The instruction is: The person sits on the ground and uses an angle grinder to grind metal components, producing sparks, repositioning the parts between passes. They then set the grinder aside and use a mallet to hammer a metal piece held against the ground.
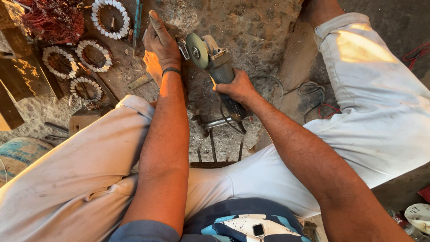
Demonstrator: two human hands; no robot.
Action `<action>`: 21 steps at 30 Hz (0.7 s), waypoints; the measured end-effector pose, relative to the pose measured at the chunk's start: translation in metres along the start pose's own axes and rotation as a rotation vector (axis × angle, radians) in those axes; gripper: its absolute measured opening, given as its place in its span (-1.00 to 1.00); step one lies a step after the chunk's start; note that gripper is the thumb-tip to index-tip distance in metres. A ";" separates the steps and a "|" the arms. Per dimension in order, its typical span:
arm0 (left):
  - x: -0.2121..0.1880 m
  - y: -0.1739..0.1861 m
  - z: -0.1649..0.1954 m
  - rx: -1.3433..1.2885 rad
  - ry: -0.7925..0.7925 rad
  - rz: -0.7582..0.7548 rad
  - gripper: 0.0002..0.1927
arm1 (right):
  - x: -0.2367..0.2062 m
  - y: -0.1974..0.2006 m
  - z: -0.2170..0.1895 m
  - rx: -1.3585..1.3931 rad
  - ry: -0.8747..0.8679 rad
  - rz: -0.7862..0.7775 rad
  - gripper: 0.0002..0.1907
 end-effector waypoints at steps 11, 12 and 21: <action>0.001 0.000 0.005 -0.006 -0.089 0.045 -0.20 | -0.001 -0.005 -0.001 -0.035 0.047 0.039 -0.37; 0.001 0.000 0.006 0.009 -0.097 0.050 -0.20 | -0.002 -0.006 0.001 -0.030 0.041 0.035 -0.38; 0.003 -0.002 0.006 -0.018 -0.094 0.043 -0.24 | -0.003 -0.007 0.002 -0.038 0.025 0.016 -0.42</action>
Point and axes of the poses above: each hand's wrist, its own x-axis towards the middle knuckle, its own y-axis out of the back of the hand, z = x × y, the point moved 6 cm from there along x, towards the middle knuckle, and after that the axes turned 6 degrees about -x, right-handed, at the moved point
